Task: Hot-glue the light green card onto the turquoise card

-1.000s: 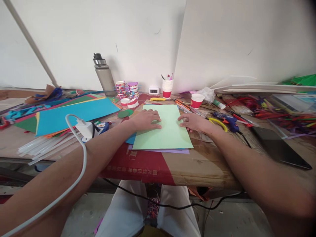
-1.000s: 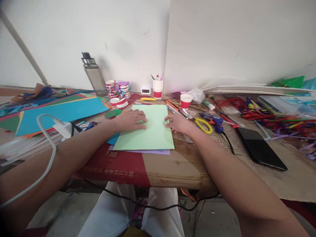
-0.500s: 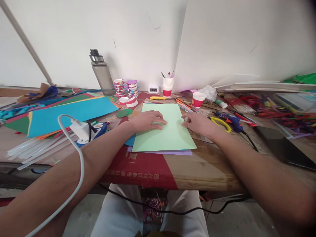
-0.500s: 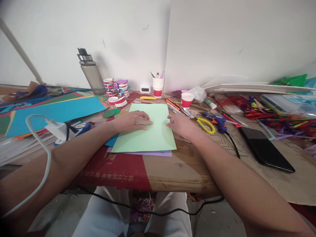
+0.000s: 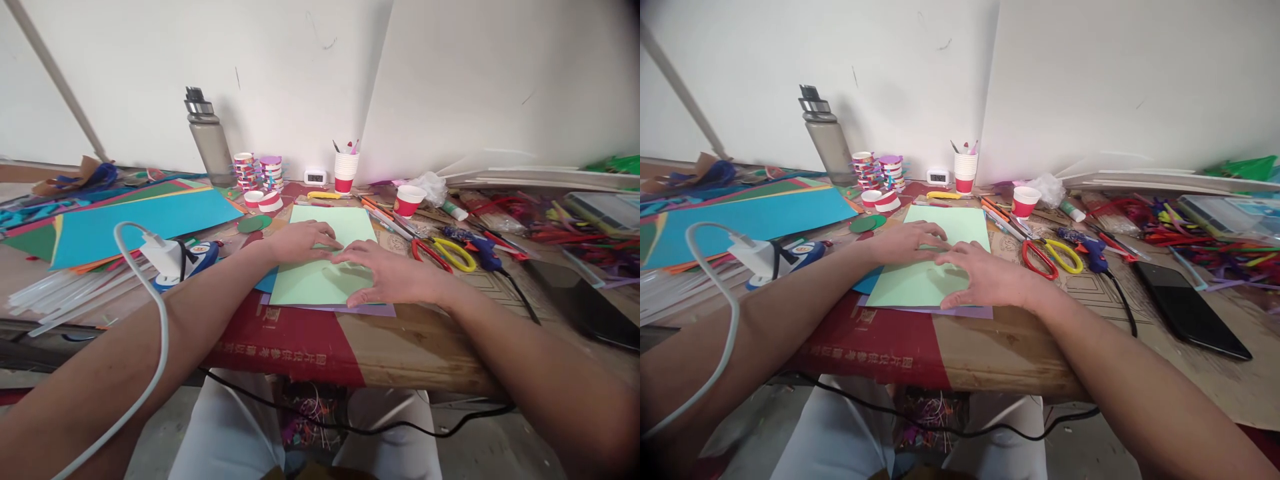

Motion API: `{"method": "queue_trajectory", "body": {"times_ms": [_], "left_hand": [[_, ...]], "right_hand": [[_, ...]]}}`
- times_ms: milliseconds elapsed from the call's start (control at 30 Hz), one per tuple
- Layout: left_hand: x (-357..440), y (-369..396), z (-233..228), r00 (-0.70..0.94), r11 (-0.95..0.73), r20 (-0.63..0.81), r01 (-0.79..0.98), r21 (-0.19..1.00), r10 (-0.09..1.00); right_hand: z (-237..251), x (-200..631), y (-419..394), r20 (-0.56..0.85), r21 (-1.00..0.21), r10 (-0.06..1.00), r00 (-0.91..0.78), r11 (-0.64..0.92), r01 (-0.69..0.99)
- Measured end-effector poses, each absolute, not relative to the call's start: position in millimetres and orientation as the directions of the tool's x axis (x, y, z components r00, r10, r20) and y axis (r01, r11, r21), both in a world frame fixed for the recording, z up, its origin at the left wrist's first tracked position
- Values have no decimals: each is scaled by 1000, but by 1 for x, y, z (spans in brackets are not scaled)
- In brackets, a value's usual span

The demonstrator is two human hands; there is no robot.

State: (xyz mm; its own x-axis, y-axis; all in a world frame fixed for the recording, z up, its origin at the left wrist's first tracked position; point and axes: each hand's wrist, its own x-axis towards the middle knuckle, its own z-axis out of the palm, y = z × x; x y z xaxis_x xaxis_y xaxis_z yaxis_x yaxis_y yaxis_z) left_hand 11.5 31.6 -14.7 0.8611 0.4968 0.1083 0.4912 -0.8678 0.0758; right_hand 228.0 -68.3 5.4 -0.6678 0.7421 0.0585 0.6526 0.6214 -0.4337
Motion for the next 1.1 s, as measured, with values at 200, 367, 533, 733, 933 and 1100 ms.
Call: {"method": "queue_trajectory", "body": {"times_ms": [200,367,533,733,933,1100], "left_hand": [[11,33,-16,864,-872,122,480,94,488],[11,32,-16,862,-869,120,483,107,493],[12,32,-16,860,-867,116,487,101,497],[13,34,-15,867,-872,93,486,51,489],[13,32,-13,863,-867,81,497,47,499],[11,33,-16,861,-869,118,489,75,495]], "right_hand": [[1,229,-67,48,-386,724,-689,649,655],[3,229,-68,51,-379,703,-709,670,638],[10,229,-72,97,-393,669,-737,706,589],[12,224,-73,150,-370,655,-741,732,572],[12,221,-71,89,-490,781,-618,575,655],[8,224,-66,-10,-637,837,-548,417,648]]}}
